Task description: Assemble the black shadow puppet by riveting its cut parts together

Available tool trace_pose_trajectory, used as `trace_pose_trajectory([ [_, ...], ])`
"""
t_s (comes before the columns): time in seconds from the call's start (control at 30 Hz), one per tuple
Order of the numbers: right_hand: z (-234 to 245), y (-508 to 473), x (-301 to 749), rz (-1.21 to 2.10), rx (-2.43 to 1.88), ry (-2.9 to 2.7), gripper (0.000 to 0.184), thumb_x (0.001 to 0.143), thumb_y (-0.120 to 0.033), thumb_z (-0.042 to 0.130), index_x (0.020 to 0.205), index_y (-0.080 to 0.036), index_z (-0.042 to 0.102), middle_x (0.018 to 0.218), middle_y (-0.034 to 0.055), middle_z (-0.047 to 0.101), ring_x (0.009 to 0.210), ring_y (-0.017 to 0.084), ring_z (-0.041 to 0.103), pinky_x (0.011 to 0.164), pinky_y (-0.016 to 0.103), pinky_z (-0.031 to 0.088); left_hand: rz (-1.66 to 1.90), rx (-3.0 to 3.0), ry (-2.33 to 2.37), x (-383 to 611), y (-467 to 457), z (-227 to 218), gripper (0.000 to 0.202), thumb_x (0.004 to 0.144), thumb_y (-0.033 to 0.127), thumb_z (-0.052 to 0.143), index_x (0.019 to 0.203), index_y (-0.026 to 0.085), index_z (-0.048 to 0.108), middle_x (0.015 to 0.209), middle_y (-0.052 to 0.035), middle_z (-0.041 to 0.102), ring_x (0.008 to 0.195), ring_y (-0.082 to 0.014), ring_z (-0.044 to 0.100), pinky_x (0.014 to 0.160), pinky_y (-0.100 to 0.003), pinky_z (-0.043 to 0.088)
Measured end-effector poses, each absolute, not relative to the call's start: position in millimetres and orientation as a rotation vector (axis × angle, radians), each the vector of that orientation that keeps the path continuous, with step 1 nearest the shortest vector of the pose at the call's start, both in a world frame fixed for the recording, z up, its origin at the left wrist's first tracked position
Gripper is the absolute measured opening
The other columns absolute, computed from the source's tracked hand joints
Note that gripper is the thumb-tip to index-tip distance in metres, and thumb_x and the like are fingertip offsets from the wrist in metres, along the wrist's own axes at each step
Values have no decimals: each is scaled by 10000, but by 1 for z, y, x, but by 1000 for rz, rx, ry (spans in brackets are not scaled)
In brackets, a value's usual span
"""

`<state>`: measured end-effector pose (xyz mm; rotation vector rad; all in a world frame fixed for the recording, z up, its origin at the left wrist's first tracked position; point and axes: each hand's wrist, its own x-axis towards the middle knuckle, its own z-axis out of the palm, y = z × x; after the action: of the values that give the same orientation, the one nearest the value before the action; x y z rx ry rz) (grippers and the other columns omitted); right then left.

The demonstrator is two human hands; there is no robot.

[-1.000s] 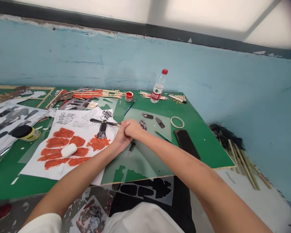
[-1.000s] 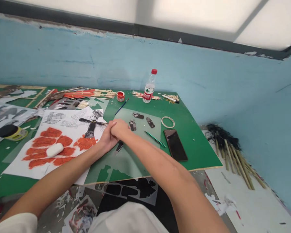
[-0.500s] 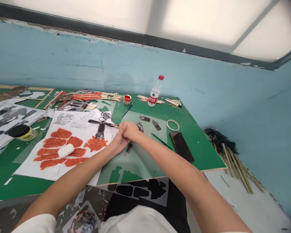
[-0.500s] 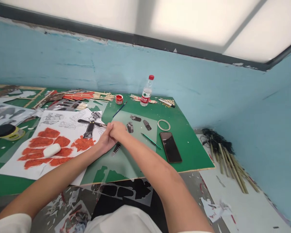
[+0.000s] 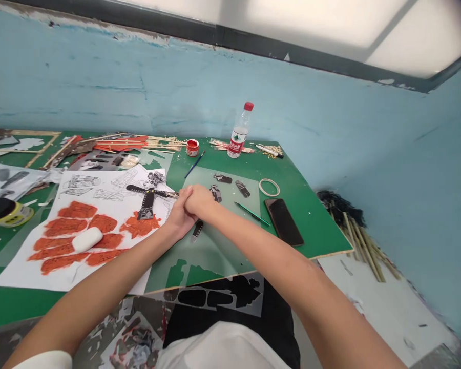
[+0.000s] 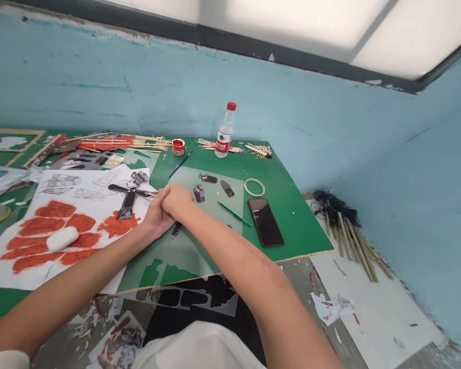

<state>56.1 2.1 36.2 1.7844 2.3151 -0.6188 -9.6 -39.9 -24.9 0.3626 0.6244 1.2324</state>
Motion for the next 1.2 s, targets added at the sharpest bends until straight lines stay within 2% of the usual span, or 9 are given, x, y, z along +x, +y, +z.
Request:
trace_pose_trajectory([
  [0.17, 33, 1, 56, -607, 1792, 2323, 293, 972, -208, 493, 1082, -251, 762, 1083, 98, 771, 958, 269, 723, 800, 382, 585, 1247, 370, 619, -8, -41, -26, 376, 848, 402, 783, 1139, 184, 685, 1131, -99, 772, 1148, -320, 714, 1051, -488, 555],
  [0.3, 38, -3, 58, -601, 1759, 2347, 284, 972, -197, 500, 1138, -239, 726, 1177, 82, 752, 1012, 251, 710, 846, 366, 581, 1250, 388, 614, -8, -43, -25, 465, 821, 366, 793, 1229, 187, 664, 1163, -98, 766, 1123, -314, 726, 1028, -477, 570],
  [0.4, 45, -4, 61, -593, 1696, 2376, 275, 982, -216, 493, 1147, -243, 710, 1212, 73, 740, 1025, 250, 707, 861, 371, 579, 1244, 396, 608, -8, -44, -23, 512, 824, 353, 784, 1291, 197, 642, 1210, -96, 753, 1163, -313, 711, 1045, -479, 562],
  [0.53, 57, -2, 64, -520, 1610, 2376, 228, 942, -215, 539, 1057, -266, 730, 1152, 60, 757, 966, 253, 717, 803, 357, 585, 1206, 390, 547, -8, -46, -18, 553, 861, 403, 753, 1357, 201, 616, 1269, -118, 735, 1237, -342, 673, 1071, -518, 543],
  [0.77, 63, -1, 55, -402, 1629, 2309, 237, 894, -183, 578, 1032, -259, 754, 1125, 69, 770, 946, 261, 729, 747, 337, 592, 1148, 341, 498, -9, -47, -8, 646, 883, 466, 726, 1409, 120, 577, 1301, -179, 722, 1278, -367, 649, 1106, -516, 524],
  [0.9, 60, -1, 50, -376, 1639, 2279, 269, 892, -158, 569, 1066, -260, 748, 1156, 61, 766, 969, 254, 728, 742, 319, 593, 1155, 320, 515, -10, -48, -7, 656, 868, 439, 744, 1420, 130, 570, 1258, -168, 745, 1243, -365, 674, 1098, -516, 532],
  [1.03, 60, -1, 52, -404, 1622, 2299, 281, 940, -202, 534, 1133, -280, 723, 1186, 52, 756, 1010, 251, 720, 764, 328, 593, 1199, 335, 543, -10, -47, -9, 621, 859, 401, 759, 1406, 165, 582, 1238, -139, 756, 1205, -350, 698, 1073, -514, 552],
  [1.2, 61, -2, 57, -488, 1649, 2321, 262, 976, -243, 522, 1134, -255, 730, 1185, 87, 747, 1014, 271, 715, 807, 375, 584, 1219, 364, 586, -9, -46, -14, 570, 853, 407, 771, 1354, 185, 616, 1250, -124, 751, 1187, -334, 707, 1047, -499, 571],
])
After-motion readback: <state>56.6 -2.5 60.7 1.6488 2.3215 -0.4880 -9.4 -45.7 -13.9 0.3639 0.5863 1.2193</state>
